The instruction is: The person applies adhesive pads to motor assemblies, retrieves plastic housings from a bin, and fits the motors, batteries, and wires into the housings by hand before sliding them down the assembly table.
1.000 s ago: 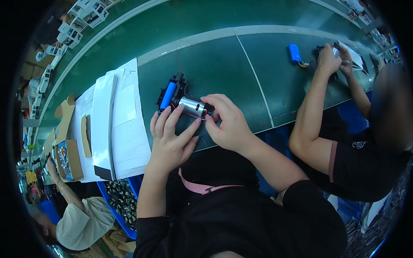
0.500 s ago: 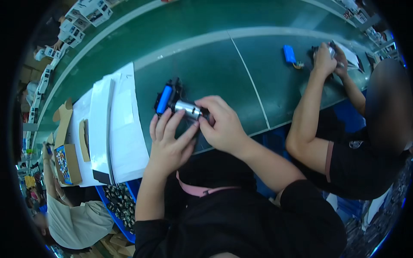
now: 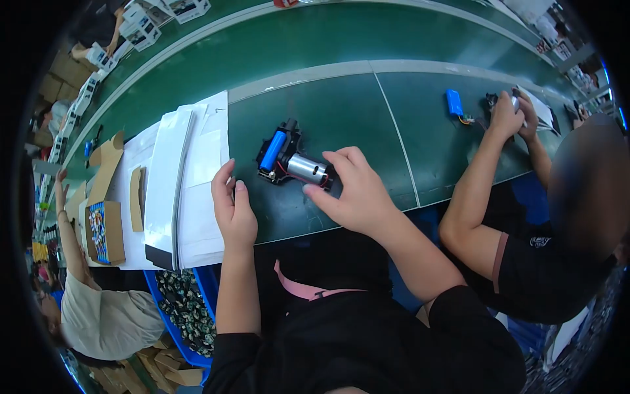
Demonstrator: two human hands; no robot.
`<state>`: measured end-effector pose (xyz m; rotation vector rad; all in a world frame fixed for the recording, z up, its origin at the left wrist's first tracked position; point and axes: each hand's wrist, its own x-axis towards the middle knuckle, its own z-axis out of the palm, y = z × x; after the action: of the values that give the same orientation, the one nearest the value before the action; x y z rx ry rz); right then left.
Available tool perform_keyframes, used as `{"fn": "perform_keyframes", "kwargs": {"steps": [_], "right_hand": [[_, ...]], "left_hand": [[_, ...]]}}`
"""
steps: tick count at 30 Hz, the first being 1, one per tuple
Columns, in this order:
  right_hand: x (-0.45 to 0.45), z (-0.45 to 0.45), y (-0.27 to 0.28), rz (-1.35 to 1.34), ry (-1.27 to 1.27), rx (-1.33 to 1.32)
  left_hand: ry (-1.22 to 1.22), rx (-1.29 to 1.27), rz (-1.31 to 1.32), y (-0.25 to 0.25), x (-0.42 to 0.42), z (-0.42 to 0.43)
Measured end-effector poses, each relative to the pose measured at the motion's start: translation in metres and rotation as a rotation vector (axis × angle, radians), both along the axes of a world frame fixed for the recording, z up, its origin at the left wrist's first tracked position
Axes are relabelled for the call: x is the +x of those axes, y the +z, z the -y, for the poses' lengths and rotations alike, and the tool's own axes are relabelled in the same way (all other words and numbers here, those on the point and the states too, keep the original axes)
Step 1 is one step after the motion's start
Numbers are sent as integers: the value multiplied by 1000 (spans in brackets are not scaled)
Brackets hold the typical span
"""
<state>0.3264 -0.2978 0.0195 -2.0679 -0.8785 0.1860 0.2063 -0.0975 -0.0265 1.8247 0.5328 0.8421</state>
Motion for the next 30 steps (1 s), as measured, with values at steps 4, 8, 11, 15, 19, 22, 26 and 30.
{"fn": "perform_keyframes", "kwargs": {"steps": [4,8,11,15,19,22,26,30], "right_hand": [[16,-16,17,296,116,-342],[30,-32,35,338,253,-632],[40,-46,39,305,328,-715],[49,-55,41,361,388,-689],[60,-77,36,365,245,-568],[87,-110,39,319,93,-549],[150,-157,17,365,-102,-423],[200,-195,20,365,-191,-501]], "left_hand": [[-15,108,-7,-3,0,-1],[-11,159,-11,-2,-2,-1],[9,140,-10,-3,-3,-2],[10,73,-14,3,-3,0],[33,57,-4,1,-5,1],[28,135,-27,1,-4,0],[18,268,-31,4,3,-1],[24,282,-18,1,5,-3]]}}
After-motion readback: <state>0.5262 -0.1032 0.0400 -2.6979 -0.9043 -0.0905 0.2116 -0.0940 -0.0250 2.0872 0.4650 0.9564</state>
